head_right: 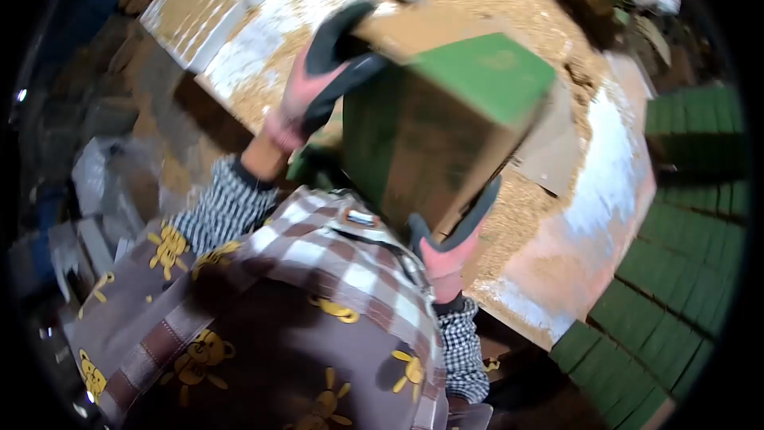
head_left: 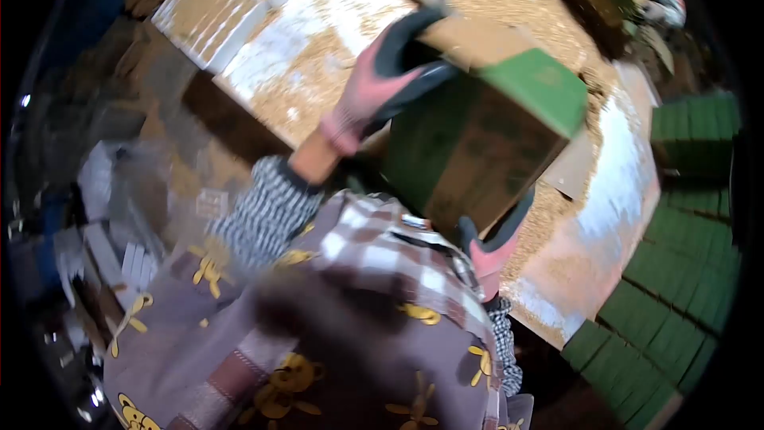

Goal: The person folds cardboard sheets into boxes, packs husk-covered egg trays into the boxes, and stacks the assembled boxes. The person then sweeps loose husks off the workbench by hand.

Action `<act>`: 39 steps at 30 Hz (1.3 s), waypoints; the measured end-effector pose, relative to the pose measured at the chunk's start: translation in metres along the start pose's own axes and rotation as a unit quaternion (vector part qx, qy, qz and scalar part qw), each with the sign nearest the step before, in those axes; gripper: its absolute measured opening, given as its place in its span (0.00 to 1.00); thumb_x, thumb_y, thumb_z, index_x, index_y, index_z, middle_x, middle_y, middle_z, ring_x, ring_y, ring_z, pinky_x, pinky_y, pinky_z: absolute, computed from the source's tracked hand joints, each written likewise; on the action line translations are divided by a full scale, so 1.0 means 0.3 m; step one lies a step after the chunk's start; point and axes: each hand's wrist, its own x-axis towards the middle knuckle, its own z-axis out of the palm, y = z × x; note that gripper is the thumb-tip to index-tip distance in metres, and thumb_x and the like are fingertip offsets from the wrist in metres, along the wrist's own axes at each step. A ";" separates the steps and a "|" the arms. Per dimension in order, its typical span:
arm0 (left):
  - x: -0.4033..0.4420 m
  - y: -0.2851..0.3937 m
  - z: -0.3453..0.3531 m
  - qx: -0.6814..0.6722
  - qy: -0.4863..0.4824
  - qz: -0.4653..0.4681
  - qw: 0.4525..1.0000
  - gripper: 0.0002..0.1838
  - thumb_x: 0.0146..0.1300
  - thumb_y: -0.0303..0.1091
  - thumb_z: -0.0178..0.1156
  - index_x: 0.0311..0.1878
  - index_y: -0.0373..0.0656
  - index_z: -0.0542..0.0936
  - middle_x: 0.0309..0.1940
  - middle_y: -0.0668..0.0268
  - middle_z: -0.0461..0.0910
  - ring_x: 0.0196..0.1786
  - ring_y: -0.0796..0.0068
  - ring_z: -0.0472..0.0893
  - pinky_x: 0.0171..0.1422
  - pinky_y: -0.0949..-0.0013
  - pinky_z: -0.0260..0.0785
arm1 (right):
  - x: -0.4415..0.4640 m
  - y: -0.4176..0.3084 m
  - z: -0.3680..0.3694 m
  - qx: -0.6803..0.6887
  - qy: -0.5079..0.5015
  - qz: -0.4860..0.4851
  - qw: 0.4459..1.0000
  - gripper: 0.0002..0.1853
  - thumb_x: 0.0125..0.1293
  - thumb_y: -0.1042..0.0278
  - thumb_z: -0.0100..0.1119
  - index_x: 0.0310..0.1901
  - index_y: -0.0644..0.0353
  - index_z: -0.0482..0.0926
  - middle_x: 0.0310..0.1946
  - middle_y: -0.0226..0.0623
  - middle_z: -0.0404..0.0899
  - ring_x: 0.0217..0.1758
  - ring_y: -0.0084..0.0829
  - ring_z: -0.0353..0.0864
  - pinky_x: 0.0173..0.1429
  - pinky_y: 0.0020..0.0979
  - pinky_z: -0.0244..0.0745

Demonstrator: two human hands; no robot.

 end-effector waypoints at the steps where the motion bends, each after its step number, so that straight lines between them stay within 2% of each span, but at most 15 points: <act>1: 0.022 0.061 0.062 0.144 -0.086 0.134 0.977 0.25 0.59 0.21 0.54 0.62 0.38 0.69 0.53 0.57 0.75 0.52 0.62 0.78 0.59 0.63 0.71 | 0.005 0.000 0.038 0.062 -0.029 0.034 0.997 0.48 0.54 0.56 0.65 0.72 0.63 0.50 0.71 0.52 0.49 0.74 0.43 0.50 0.76 0.41 0.47; 3: 0.112 0.191 0.093 0.441 -0.257 0.371 0.776 0.23 0.51 0.29 0.61 0.54 0.45 0.77 0.42 0.61 0.78 0.41 0.63 0.80 0.46 0.62 0.75 | 0.016 0.019 0.026 0.148 -0.017 0.059 0.987 0.38 0.60 0.61 0.58 0.70 0.65 0.55 0.66 0.49 0.58 0.69 0.42 0.59 0.73 0.39 0.54; 8: -0.066 -0.112 0.301 0.472 -0.369 0.266 0.755 0.10 0.46 0.35 0.62 0.35 0.57 0.83 0.34 0.65 0.80 0.38 0.60 0.82 0.36 0.60 0.74 | 0.064 0.132 -0.188 0.142 0.072 0.060 0.985 0.25 0.68 0.69 0.47 0.65 0.70 0.62 0.60 0.46 0.71 0.61 0.40 0.71 0.67 0.38 0.64; 12: -0.128 -0.278 0.384 0.585 -0.528 0.264 0.557 0.09 0.55 0.39 0.57 0.35 0.50 0.83 0.27 0.67 0.84 0.36 0.64 0.84 0.35 0.60 0.74 | 0.156 0.102 -0.269 0.196 0.019 0.231 0.953 0.25 0.67 0.70 0.45 0.66 0.63 0.66 0.65 0.47 0.67 0.61 0.35 0.69 0.63 0.30 0.63; 15: -0.113 -0.213 0.251 0.438 -0.544 0.230 0.678 0.13 0.57 0.37 0.58 0.44 0.44 0.80 0.42 0.64 0.81 0.46 0.67 0.80 0.47 0.64 0.73 | 0.168 0.002 -0.178 -0.085 -0.058 0.248 0.963 0.27 0.63 0.74 0.49 0.66 0.59 0.67 0.61 0.41 0.71 0.54 0.30 0.71 0.59 0.26 0.65; 17: -0.019 -0.010 0.002 0.210 -0.256 0.329 0.884 0.23 0.57 0.30 0.60 0.57 0.41 0.73 0.49 0.62 0.78 0.54 0.66 0.78 0.58 0.62 0.71 | 0.137 0.027 -0.180 -0.119 -0.047 0.335 0.934 0.29 0.61 0.76 0.50 0.66 0.57 0.69 0.57 0.39 0.76 0.46 0.30 0.72 0.54 0.28 0.67; 18: -0.037 0.017 -0.137 0.199 -0.060 0.209 0.956 0.23 0.59 0.31 0.59 0.59 0.40 0.72 0.51 0.57 0.77 0.53 0.60 0.78 0.58 0.62 0.71 | 0.120 0.022 -0.163 -0.134 -0.011 0.359 0.924 0.28 0.60 0.76 0.50 0.66 0.56 0.70 0.53 0.39 0.79 0.42 0.32 0.73 0.51 0.29 0.69; 20: -0.052 -0.027 -0.451 0.173 0.130 0.077 0.973 0.23 0.62 0.31 0.58 0.61 0.39 0.71 0.53 0.52 0.75 0.52 0.55 0.78 0.58 0.62 0.71 | 0.131 -0.066 -0.102 -0.160 0.001 0.307 0.938 0.27 0.60 0.77 0.50 0.64 0.56 0.72 0.50 0.40 0.80 0.41 0.32 0.75 0.50 0.30 0.71; 22: -0.007 -0.141 -0.771 0.731 0.391 -0.085 0.552 0.32 0.65 0.47 0.55 0.68 0.41 0.63 0.64 0.49 0.68 0.69 0.57 0.66 0.74 0.55 0.54 | 0.144 -0.042 -0.096 -0.172 -0.012 0.331 0.928 0.26 0.60 0.77 0.49 0.63 0.57 0.73 0.53 0.41 0.80 0.47 0.33 0.76 0.54 0.31 0.70; 24: -0.094 -0.288 -0.799 0.847 0.180 -0.077 0.494 0.38 0.64 0.62 0.46 0.68 0.44 0.66 0.68 0.56 0.64 0.72 0.54 0.61 0.78 0.51 0.43 | 0.133 0.048 -0.128 -0.126 -0.047 0.273 0.953 0.26 0.61 0.77 0.47 0.63 0.58 0.73 0.55 0.43 0.78 0.52 0.33 0.77 0.58 0.31 0.69; 26: -0.043 -0.302 -0.846 0.771 -0.144 -0.108 0.611 0.40 0.63 0.66 0.44 0.71 0.49 0.61 0.72 0.61 0.57 0.72 0.54 0.60 0.78 0.55 0.45 | 0.108 0.178 -0.195 -0.190 -0.075 0.227 0.952 0.25 0.61 0.78 0.46 0.62 0.59 0.73 0.56 0.43 0.78 0.54 0.33 0.76 0.60 0.31 0.69; 29: 0.201 0.059 -1.008 0.838 0.184 -0.075 0.508 0.38 0.62 0.55 0.56 0.73 0.57 0.57 0.69 0.57 0.61 0.71 0.55 0.61 0.75 0.49 0.51 | 0.114 0.254 -0.242 -0.282 -0.108 0.188 0.935 0.25 0.61 0.78 0.45 0.61 0.60 0.73 0.58 0.42 0.77 0.57 0.32 0.76 0.61 0.31 0.68; 30: 0.269 0.138 -1.127 0.858 0.306 -0.142 0.387 0.43 0.61 0.62 0.52 0.75 0.54 0.51 0.73 0.61 0.53 0.74 0.50 0.53 0.73 0.44 0.50 | 0.115 0.254 -0.247 -0.278 -0.111 0.197 0.933 0.25 0.61 0.78 0.45 0.61 0.60 0.73 0.58 0.42 0.77 0.57 0.32 0.75 0.61 0.31 0.68; 33: 0.319 0.113 -1.456 0.857 0.382 -0.075 0.339 0.29 0.55 0.42 0.62 0.63 0.67 0.72 0.62 0.63 0.68 0.62 0.56 0.68 0.61 0.52 0.61 | 0.133 0.259 -0.255 -0.264 -0.112 0.213 0.934 0.25 0.61 0.78 0.45 0.62 0.61 0.73 0.58 0.42 0.76 0.57 0.32 0.75 0.62 0.31 0.68; 39: 0.194 0.070 -1.191 0.808 0.309 -0.067 0.498 0.25 0.50 0.33 0.64 0.55 0.60 0.77 0.56 0.66 0.72 0.58 0.54 0.70 0.62 0.55 0.64 | 0.107 0.314 -0.343 -0.236 -0.098 0.211 0.944 0.25 0.60 0.79 0.46 0.62 0.62 0.73 0.59 0.41 0.76 0.57 0.32 0.75 0.62 0.31 0.68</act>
